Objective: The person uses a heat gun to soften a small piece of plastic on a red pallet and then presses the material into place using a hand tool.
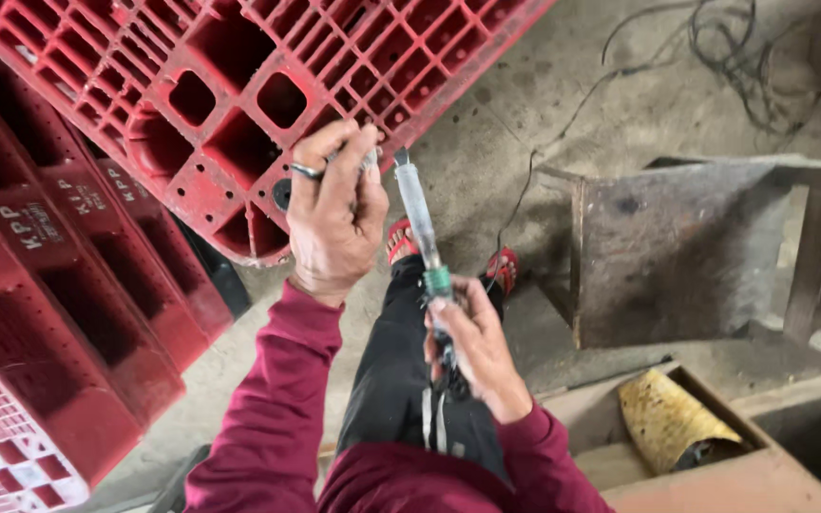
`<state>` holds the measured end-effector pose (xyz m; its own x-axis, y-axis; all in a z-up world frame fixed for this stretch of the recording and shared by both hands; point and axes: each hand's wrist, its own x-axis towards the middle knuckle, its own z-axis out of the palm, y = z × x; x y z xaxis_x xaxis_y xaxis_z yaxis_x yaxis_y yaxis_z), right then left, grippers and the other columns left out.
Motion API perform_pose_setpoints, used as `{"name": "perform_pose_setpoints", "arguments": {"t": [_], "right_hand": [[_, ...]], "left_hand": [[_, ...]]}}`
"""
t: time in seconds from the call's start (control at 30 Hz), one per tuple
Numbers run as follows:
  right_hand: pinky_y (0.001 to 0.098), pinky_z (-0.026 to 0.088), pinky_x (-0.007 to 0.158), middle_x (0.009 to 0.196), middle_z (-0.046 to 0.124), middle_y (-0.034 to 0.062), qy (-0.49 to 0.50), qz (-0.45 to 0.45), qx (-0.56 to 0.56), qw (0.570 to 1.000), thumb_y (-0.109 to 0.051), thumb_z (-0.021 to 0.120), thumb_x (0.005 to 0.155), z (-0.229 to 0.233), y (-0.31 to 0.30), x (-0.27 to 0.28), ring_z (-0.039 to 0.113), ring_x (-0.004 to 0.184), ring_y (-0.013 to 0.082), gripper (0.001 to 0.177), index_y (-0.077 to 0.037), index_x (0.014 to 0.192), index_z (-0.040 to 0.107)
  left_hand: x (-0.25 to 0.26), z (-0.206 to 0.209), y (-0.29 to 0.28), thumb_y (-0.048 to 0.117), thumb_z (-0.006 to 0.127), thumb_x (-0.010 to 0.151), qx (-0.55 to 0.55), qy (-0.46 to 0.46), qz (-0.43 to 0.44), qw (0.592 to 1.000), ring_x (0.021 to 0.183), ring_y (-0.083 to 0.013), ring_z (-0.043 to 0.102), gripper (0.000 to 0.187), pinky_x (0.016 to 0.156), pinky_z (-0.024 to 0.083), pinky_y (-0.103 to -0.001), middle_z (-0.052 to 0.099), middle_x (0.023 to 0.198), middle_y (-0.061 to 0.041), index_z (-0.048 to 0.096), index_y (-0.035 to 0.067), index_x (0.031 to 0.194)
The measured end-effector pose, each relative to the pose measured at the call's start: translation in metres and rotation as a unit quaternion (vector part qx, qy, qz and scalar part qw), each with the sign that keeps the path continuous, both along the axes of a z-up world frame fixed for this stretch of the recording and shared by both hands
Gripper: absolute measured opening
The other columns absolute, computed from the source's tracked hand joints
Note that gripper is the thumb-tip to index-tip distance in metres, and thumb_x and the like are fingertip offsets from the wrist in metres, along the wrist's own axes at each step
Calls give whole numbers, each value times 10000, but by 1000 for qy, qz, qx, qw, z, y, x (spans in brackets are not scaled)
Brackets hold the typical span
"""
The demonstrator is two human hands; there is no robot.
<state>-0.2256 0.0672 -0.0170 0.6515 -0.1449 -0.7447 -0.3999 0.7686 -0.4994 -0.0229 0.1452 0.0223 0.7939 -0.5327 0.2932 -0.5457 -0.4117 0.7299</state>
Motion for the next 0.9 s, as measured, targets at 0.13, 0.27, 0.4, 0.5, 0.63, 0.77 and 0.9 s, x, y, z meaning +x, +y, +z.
{"name": "perform_pose_setpoints", "arguments": {"t": [0.13,0.27,0.4,0.5,0.63,0.77,0.9], "right_hand": [[254,479,416,866,647,80,22,30,-40,998,-284,566,1020,7,-8,2,616,543,137,534,-46,1495,505],[276,451,346,817,618,77,32,27,18,999,-311,550,1003,13,-7,6,582,475,145,601,-89,1550,439],[281,449,333,813,607,75,17,36,32,999,-338,526,1007,19,-5,4,585,468,147,624,-117,1574,387],[280,456,338,817,603,72,16,48,16,999,-342,518,1014,23,-3,0,591,475,143,636,-112,1590,377],[276,451,351,810,603,59,33,64,-19,997,-327,504,1022,26,-2,1,583,472,133,623,-121,1592,357],[268,457,372,781,587,42,80,105,-125,983,-315,519,1012,31,3,9,573,480,115,641,-127,1600,345],[271,460,362,759,585,37,123,130,-183,967,-309,514,990,42,6,15,573,475,104,639,-139,1589,371]], "left_hand": [[2,0,-2,-43,660,1039,-18,-6,3,1000,922,-163,673,280,800,577,-274,605,1321,-116,652,38,1307],[6,-3,0,-43,648,1049,-41,25,-6,999,990,-172,694,290,841,596,-268,599,1330,-114,644,40,1326],[9,-4,-1,-48,658,1032,-38,17,-7,999,1038,-189,696,314,884,607,-272,604,1325,-111,648,44,1332],[8,-2,-2,-64,650,1029,-52,50,-10,997,1069,-186,704,319,903,617,-281,597,1318,-117,649,41,1330],[7,-1,-2,-70,648,1036,-53,69,-12,996,1067,-176,698,303,881,615,-269,589,1323,-113,649,35,1320],[7,-4,-1,-73,643,1036,-53,64,-12,997,1056,-168,693,296,872,611,-262,582,1322,-115,651,29,1314],[5,-7,-2,-77,635,1049,-68,59,-19,996,1080,-177,693,291,907,617,-272,572,1335,-121,650,31,1318]]}}
